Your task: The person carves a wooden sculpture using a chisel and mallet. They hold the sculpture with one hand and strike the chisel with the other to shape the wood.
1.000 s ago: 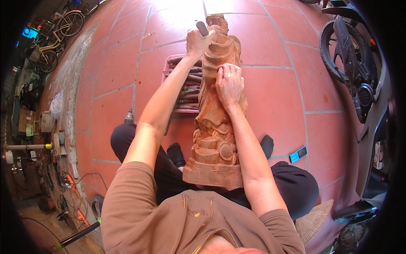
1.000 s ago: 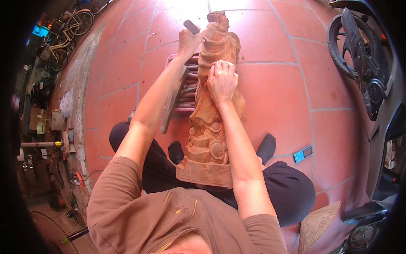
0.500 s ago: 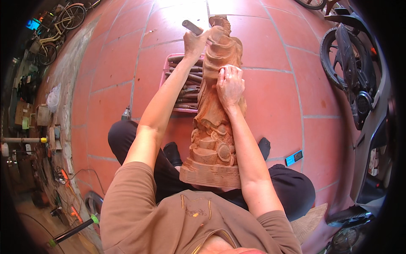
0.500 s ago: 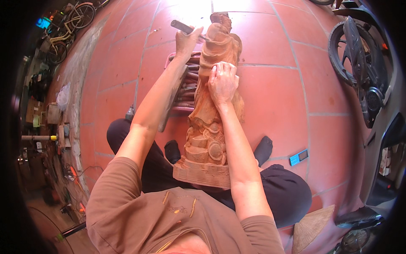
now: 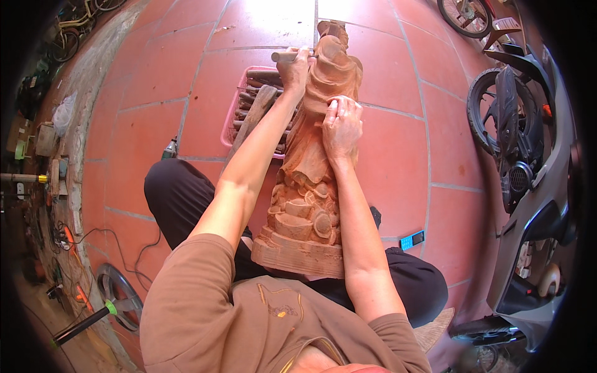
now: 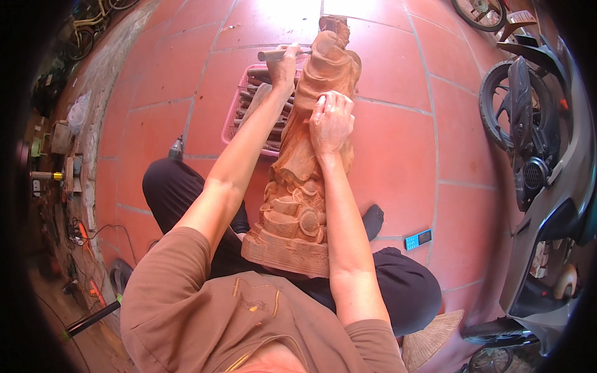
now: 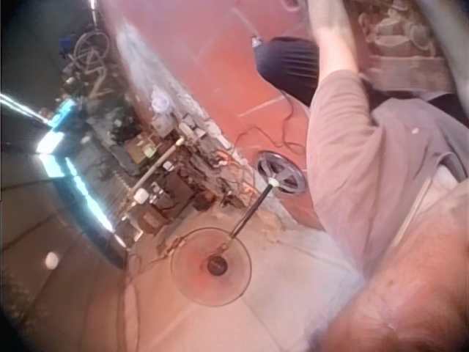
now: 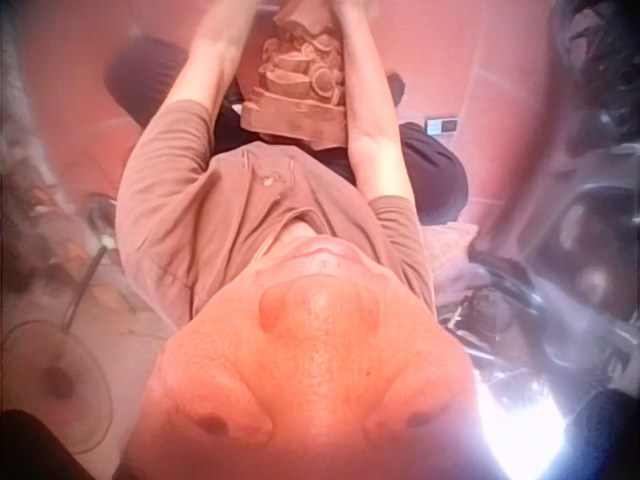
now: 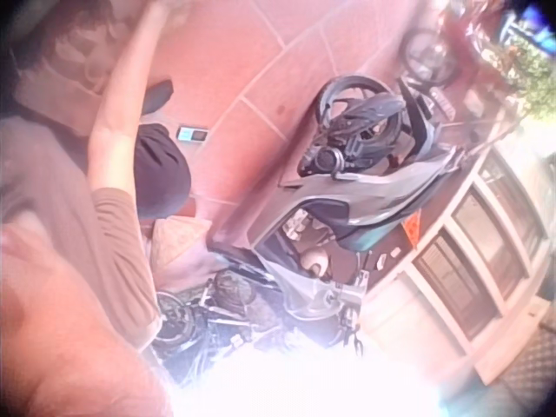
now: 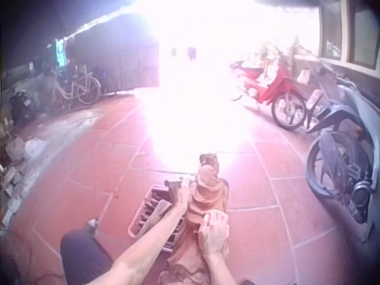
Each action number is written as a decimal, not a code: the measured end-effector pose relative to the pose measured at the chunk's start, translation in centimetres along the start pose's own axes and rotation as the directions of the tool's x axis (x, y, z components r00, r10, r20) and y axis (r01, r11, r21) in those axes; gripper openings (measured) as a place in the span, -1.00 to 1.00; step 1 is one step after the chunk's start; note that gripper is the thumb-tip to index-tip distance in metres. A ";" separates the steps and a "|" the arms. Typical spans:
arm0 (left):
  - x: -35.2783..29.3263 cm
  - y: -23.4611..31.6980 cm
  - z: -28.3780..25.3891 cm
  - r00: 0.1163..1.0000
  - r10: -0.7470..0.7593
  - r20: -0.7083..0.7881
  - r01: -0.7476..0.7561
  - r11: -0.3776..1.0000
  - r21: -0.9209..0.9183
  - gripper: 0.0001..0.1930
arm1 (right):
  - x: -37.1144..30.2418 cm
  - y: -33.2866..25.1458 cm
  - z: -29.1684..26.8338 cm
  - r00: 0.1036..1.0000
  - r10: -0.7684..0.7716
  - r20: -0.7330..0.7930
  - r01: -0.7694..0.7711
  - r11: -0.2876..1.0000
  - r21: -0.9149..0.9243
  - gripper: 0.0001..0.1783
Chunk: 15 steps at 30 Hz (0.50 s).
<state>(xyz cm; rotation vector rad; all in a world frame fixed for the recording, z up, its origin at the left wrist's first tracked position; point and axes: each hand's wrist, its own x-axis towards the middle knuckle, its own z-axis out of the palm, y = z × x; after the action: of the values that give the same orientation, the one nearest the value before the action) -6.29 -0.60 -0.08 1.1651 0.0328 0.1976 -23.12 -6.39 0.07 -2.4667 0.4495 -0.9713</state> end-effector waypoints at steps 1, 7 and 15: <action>-1.0 0.5 0.1 1.000 -0.007 -0.002 0.007 1.000 -0.009 -0.90 | 0.0 0.4 0.0 1.000 0.001 -0.004 -0.001 1.000 -0.005 -0.85; -1.5 1.8 -1.5 0.985 -0.135 0.109 0.148 0.982 -0.115 -0.91 | 0.0 0.8 0.0 1.000 -0.003 -0.005 0.003 1.000 0.004 -0.85; -1.2 -0.5 -0.8 0.992 -0.117 -0.050 0.107 0.982 -0.158 -0.92 | 0.0 0.0 0.0 1.000 0.003 0.025 -0.003 1.000 0.009 -0.86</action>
<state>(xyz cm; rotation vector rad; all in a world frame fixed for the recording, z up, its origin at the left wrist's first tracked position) -7.52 -0.29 -0.93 0.9987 0.1326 0.1321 -23.08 -6.43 0.05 -2.4665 0.4398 -0.9386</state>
